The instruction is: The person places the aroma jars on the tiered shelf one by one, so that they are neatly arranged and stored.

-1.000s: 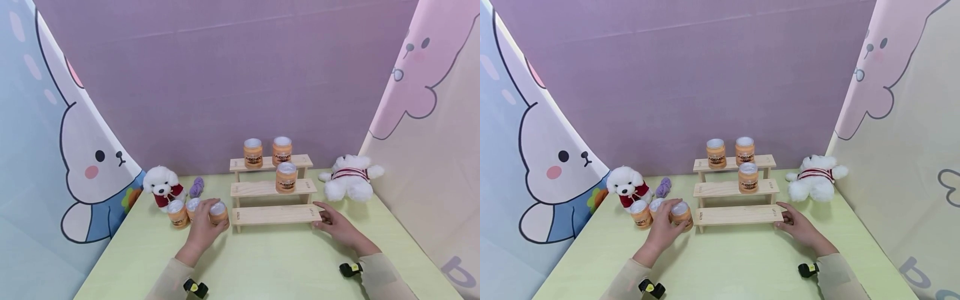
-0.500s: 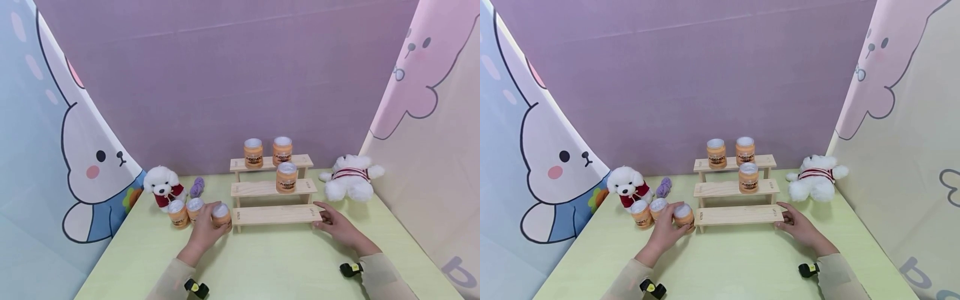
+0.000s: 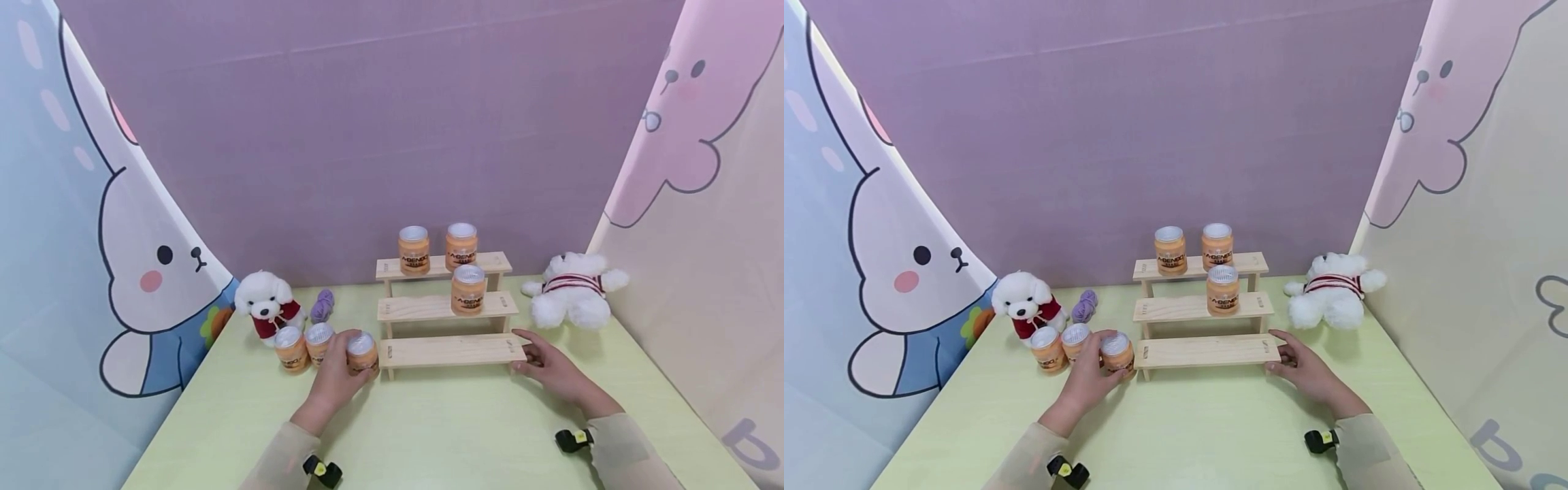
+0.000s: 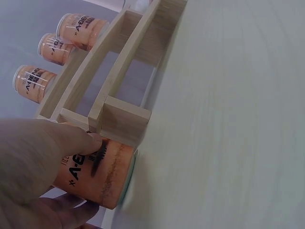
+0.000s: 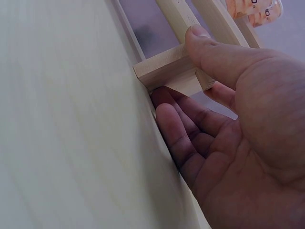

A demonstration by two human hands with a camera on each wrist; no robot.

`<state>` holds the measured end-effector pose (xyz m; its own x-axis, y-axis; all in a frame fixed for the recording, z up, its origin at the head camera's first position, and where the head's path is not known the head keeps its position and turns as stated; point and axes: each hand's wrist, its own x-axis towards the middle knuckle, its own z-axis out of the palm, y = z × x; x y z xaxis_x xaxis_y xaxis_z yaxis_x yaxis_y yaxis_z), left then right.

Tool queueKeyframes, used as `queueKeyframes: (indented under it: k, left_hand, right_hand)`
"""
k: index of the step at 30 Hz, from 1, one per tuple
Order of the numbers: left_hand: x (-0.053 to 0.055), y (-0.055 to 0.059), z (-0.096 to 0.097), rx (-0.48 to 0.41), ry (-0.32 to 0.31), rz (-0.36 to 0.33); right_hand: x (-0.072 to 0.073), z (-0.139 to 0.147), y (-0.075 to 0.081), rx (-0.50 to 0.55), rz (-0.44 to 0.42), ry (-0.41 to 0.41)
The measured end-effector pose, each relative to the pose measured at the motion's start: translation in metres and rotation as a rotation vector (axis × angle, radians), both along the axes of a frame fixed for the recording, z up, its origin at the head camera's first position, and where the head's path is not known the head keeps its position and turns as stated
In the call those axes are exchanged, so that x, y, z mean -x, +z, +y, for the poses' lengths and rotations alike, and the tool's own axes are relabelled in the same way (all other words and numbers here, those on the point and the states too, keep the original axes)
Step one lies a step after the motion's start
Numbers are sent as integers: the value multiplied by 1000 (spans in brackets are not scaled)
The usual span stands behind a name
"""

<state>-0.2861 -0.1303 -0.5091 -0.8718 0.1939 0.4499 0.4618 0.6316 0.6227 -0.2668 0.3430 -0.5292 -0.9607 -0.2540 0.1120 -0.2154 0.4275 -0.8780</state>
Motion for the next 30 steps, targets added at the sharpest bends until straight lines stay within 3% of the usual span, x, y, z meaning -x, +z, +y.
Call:
queueKeyframes:
  k: [30]
  left_hand:
    - [1, -3, 0, -42, -10, 3]
  right_hand:
    - [0, 0, 0, -7, 10, -4]
